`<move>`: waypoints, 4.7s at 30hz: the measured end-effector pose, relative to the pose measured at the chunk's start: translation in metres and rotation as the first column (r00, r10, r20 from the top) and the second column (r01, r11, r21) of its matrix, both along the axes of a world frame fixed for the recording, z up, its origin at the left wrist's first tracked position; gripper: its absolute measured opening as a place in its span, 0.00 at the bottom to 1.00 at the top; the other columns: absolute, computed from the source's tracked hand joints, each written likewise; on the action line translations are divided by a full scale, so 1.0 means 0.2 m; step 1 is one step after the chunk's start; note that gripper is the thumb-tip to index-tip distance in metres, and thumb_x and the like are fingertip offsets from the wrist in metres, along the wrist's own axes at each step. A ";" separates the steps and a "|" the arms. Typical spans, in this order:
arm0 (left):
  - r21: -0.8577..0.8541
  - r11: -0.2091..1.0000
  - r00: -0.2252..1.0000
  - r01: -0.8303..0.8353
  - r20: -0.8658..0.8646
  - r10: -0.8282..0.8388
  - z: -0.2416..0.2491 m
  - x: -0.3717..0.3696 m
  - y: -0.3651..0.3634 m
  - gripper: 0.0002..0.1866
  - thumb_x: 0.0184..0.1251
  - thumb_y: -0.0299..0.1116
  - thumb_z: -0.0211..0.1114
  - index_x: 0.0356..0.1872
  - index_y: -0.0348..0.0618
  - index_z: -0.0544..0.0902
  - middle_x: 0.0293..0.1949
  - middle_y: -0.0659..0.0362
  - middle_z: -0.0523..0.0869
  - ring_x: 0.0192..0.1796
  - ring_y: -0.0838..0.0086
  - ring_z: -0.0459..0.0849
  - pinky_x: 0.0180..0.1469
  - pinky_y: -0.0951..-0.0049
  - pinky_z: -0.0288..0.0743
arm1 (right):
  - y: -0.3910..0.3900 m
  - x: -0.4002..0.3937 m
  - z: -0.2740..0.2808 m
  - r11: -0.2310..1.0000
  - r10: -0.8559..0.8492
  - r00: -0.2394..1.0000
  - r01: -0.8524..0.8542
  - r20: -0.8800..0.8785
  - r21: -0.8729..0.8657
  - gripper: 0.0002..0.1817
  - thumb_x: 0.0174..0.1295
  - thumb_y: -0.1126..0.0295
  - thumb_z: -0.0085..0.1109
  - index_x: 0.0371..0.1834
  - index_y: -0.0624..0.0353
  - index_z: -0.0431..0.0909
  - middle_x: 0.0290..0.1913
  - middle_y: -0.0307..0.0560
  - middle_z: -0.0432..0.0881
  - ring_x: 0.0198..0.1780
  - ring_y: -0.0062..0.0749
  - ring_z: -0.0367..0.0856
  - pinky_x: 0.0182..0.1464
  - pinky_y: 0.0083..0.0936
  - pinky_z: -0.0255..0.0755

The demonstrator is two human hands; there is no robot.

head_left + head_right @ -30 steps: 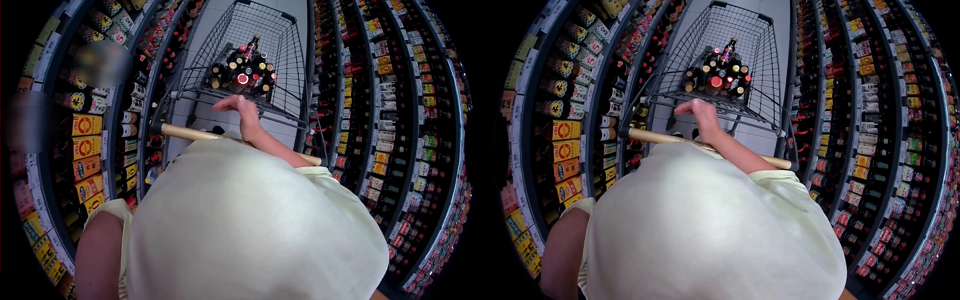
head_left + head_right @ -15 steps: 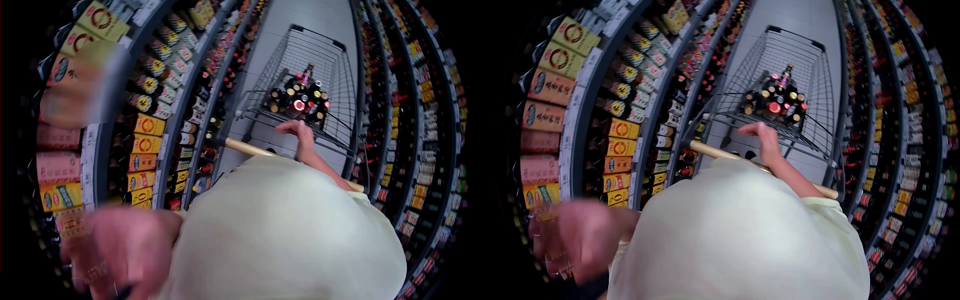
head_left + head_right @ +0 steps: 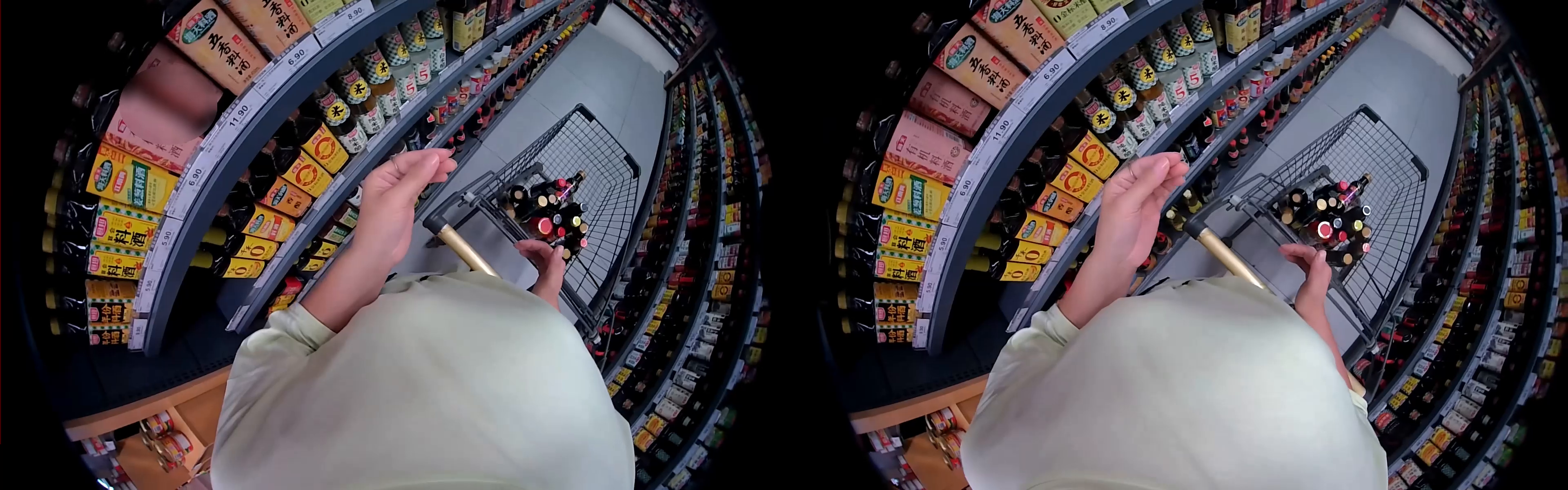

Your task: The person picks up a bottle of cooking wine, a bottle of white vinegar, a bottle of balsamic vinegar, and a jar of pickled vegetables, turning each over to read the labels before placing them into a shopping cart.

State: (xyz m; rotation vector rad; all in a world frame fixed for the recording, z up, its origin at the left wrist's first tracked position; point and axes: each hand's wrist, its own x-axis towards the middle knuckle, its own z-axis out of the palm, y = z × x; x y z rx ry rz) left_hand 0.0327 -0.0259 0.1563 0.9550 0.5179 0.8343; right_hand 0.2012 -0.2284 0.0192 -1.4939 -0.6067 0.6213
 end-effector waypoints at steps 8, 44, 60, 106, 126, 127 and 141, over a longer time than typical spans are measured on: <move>0.191 0.973 0.990 0.128 -0.081 -0.114 -0.18 0.08 0.00 0.08 0.69 0.30 0.56 0.43 0.40 0.81 0.38 0.58 0.85 0.45 0.75 0.81 0.51 0.74 0.72 | 0.00 0.02 -0.06 1.000 -0.014 1.000 0.014 -0.002 0.005 0.41 0.73 0.41 0.24 0.41 0.69 0.81 0.39 0.52 0.84 0.45 0.37 0.83 0.53 0.30 0.73; 0.786 -0.189 0.808 0.589 -0.565 0.168 -0.63 0.31 0.24 0.11 0.60 0.42 0.65 0.36 0.47 0.87 0.31 0.62 0.85 0.44 0.72 0.83 0.70 0.49 0.56 | -1.00 0.02 0.22 0.552 0.500 0.490 0.455 0.714 -0.699 0.23 0.59 0.52 0.56 0.49 0.59 0.77 0.58 0.51 0.76 0.65 0.50 0.67 0.72 0.56 0.46; 0.703 -0.334 0.734 0.628 -0.678 -0.047 -0.61 0.46 0.26 0.08 0.37 0.29 0.72 0.23 0.48 0.83 0.21 0.63 0.80 0.30 0.69 0.80 0.55 0.62 0.76 | -1.00 0.18 0.08 0.470 0.326 0.441 0.692 0.836 -0.548 0.20 0.51 0.62 0.67 0.15 0.55 0.64 0.18 0.45 0.68 0.24 0.43 0.71 0.27 0.36 0.65; 0.801 0.002 0.711 0.599 -0.533 0.460 -0.70 0.82 0.46 0.10 0.45 0.26 0.65 0.32 0.50 0.85 0.27 0.64 0.79 0.39 0.67 0.78 0.46 0.65 0.71 | -0.64 0.70 0.16 0.431 0.333 0.741 0.430 0.582 -0.794 0.04 0.44 0.72 0.63 0.25 0.56 0.80 0.32 0.44 0.82 0.43 0.44 0.78 0.41 0.39 0.75; 0.922 -0.089 0.873 0.376 -0.321 0.369 -0.76 0.95 0.63 0.01 0.52 0.32 0.64 0.25 0.52 0.84 0.23 0.68 0.74 0.34 0.74 0.75 0.60 0.65 0.72 | -0.54 0.75 0.14 0.447 0.318 0.757 0.411 0.570 -0.795 0.18 0.42 0.57 0.70 0.28 0.59 0.80 0.32 0.49 0.80 0.43 0.48 0.78 0.43 0.40 0.73; 0.914 -0.099 0.870 0.394 -0.336 0.360 -0.75 0.95 0.64 0.01 0.52 0.32 0.64 0.25 0.52 0.83 0.23 0.68 0.73 0.34 0.74 0.75 0.61 0.65 0.72 | -0.50 0.75 0.16 0.398 0.266 0.782 0.444 0.564 -0.803 0.18 0.42 0.57 0.70 0.28 0.59 0.80 0.32 0.49 0.80 0.42 0.47 0.78 0.42 0.39 0.73; 0.920 -0.033 0.851 0.390 -0.347 0.394 -0.77 1.14 0.67 0.04 0.52 0.32 0.62 0.27 0.53 0.84 0.24 0.69 0.74 0.35 0.75 0.76 0.63 0.64 0.71 | -0.41 0.91 0.19 0.288 0.273 0.879 0.313 0.391 -0.905 0.25 0.46 0.54 0.68 0.42 0.61 0.81 0.44 0.56 0.81 0.48 0.49 0.80 0.50 0.38 0.73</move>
